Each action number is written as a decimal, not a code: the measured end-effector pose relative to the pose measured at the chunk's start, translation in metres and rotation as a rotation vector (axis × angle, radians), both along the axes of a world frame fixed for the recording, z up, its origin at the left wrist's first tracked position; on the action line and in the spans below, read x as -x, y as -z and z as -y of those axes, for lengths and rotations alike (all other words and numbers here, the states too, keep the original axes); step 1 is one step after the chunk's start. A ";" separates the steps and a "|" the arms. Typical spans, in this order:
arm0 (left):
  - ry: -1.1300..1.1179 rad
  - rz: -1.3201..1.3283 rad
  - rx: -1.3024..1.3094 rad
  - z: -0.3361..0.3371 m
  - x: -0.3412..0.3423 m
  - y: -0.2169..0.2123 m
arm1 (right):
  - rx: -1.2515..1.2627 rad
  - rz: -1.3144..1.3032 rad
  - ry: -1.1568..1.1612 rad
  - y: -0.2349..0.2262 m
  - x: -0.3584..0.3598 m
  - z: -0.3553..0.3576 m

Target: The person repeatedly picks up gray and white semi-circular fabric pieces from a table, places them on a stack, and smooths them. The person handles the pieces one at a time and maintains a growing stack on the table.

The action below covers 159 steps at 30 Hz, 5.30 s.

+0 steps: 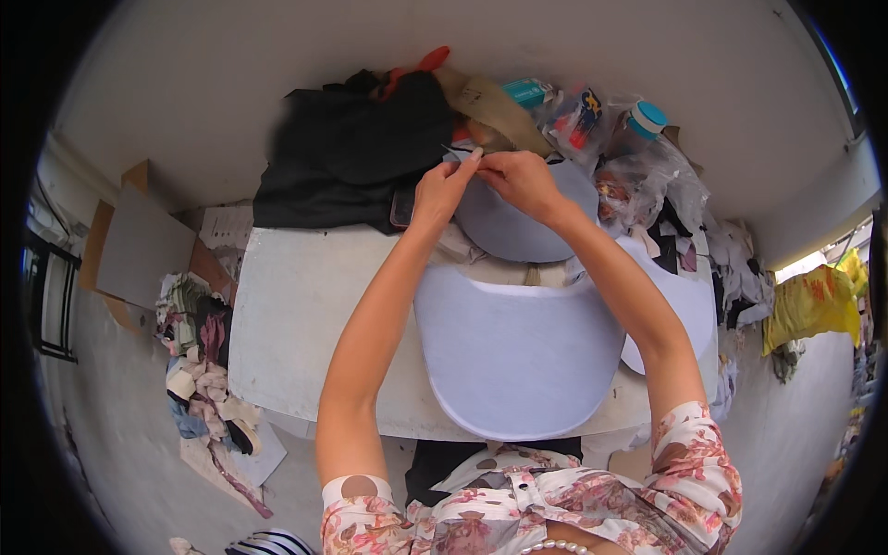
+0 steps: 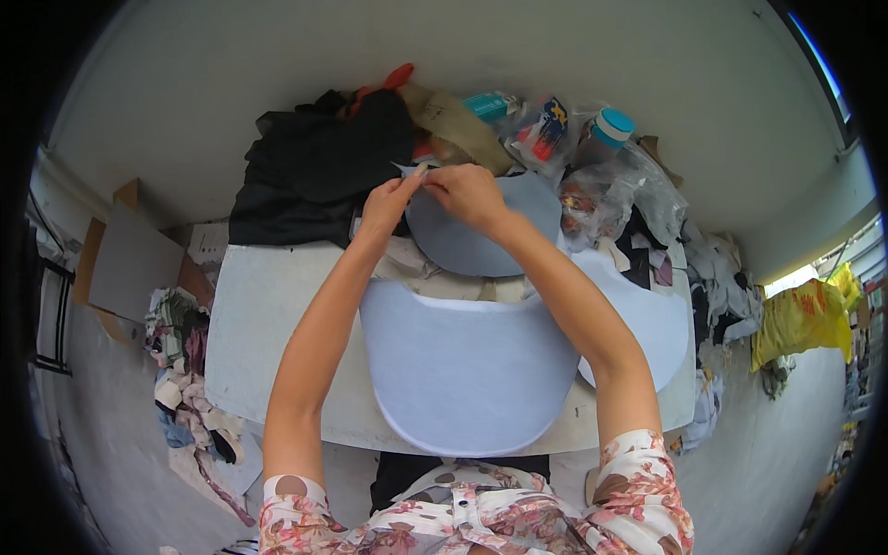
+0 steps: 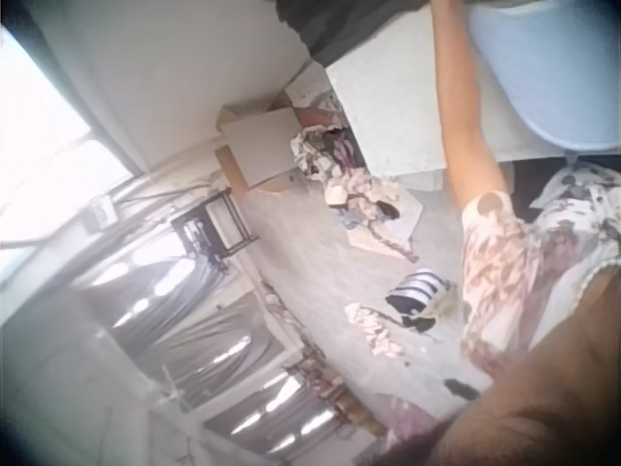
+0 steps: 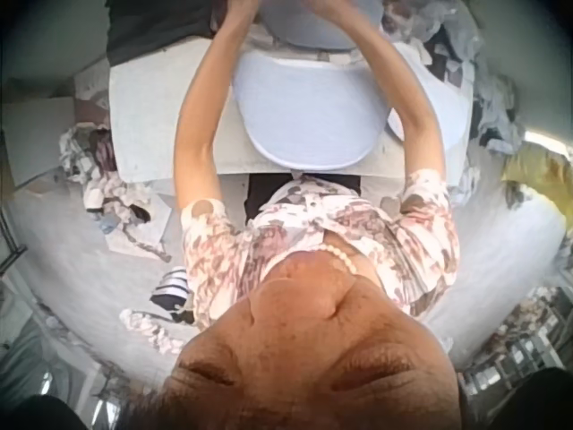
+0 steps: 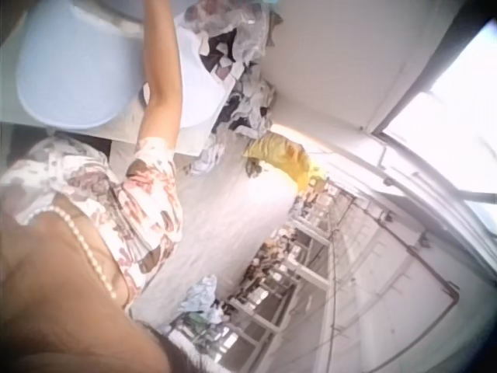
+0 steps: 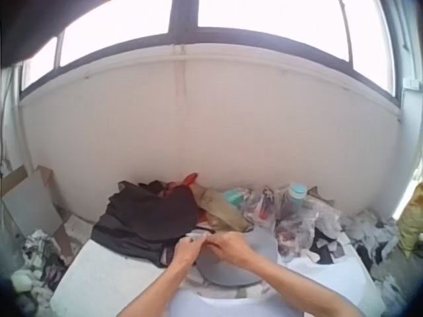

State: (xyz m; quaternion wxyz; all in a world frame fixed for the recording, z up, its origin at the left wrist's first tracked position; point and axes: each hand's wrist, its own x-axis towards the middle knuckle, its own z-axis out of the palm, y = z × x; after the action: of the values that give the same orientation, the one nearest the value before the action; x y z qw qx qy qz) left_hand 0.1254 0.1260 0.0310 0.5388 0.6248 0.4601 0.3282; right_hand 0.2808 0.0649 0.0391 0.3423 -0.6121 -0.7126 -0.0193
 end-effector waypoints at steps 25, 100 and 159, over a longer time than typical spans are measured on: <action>-0.035 0.538 -0.461 0.081 0.078 -0.096 | 0.056 -0.835 -0.105 -0.081 -0.075 0.203; 0.532 -0.674 -0.944 0.154 0.103 0.012 | 0.304 0.261 0.291 0.027 0.024 0.244; 0.685 0.531 -0.123 0.226 -0.086 -0.109 | 0.368 -0.556 0.164 -0.102 -0.125 0.376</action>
State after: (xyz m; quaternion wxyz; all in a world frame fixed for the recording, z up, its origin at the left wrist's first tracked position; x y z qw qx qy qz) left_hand 0.2112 -0.1005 0.1400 0.6780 0.6662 0.0516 0.3063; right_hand 0.4058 -0.3107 0.1414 0.4043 -0.7007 -0.5322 0.2498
